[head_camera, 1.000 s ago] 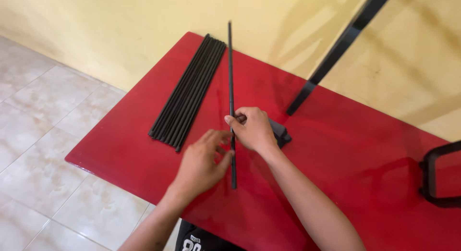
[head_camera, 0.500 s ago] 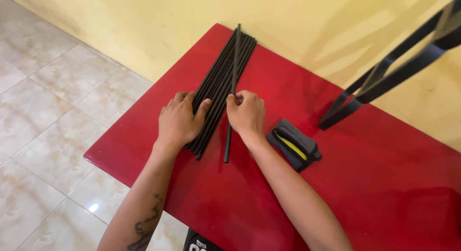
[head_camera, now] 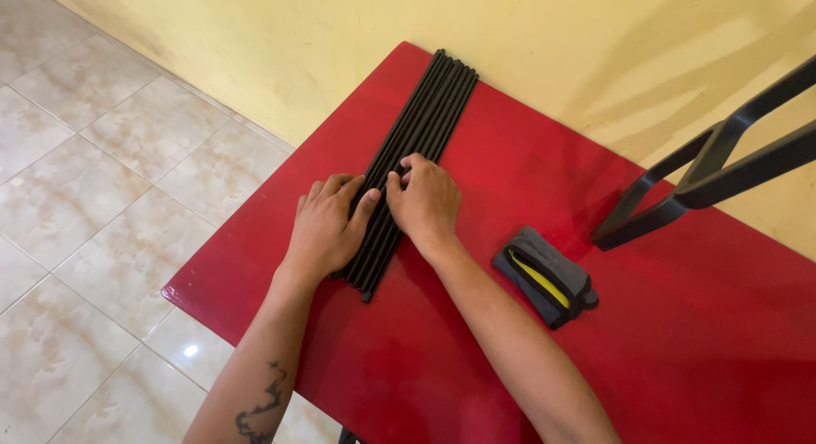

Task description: The person repeatedly inserts and removes black rods into a black metal rack frame on a red table. They handle the rods one at a time, placing them into slots and then removing them again, repeating this cycle throughout the clip.

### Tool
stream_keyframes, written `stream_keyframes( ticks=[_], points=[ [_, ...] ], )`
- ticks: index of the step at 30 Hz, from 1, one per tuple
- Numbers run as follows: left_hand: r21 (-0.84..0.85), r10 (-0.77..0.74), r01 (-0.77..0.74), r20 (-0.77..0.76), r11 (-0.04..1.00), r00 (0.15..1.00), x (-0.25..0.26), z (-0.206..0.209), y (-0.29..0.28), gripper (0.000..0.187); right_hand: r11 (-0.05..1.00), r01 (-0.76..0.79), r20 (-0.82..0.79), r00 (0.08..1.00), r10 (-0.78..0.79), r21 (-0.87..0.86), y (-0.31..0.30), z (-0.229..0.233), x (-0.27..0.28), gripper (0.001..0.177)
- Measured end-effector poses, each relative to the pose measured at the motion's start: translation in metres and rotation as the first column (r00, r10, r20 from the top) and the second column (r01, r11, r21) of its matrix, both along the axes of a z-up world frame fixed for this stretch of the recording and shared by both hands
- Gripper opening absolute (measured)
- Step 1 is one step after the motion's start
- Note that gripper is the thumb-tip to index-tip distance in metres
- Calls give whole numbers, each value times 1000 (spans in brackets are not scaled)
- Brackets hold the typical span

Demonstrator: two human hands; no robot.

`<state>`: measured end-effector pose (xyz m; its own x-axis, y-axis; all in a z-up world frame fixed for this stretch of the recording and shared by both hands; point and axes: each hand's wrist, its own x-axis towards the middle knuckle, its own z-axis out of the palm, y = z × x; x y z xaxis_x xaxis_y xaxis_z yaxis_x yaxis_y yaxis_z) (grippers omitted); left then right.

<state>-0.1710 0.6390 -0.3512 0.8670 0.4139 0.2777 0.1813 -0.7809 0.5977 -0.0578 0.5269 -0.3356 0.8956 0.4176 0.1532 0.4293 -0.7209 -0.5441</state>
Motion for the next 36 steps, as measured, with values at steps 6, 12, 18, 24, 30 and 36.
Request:
stream_keyframes(
  ticks=[6,12,18,24,30,36],
  points=[
    [102,-67,64,24,993,997,2,-8,2,53,991,-130,134,983,125,26,2,-19,9,34],
    [202,-55,51,11,978,998,0,1,0,48,952,-255,289,936,201,166,-21,3,2,32],
    [247,-119,49,278,968,953,12,58,-47,42,847,-469,494,814,305,251,-110,79,-13,25],
    [178,-499,484,526,857,689,68,141,-141,48,832,-387,583,807,97,397,-234,158,-24,14],
    [-20,-474,747,762,664,442,138,200,-234,70,816,-143,690,625,-364,560,-290,192,-9,13],
    [146,-484,777,847,612,222,219,253,-261,80,979,140,963,202,-177,151,-343,267,69,27]
  ],
)
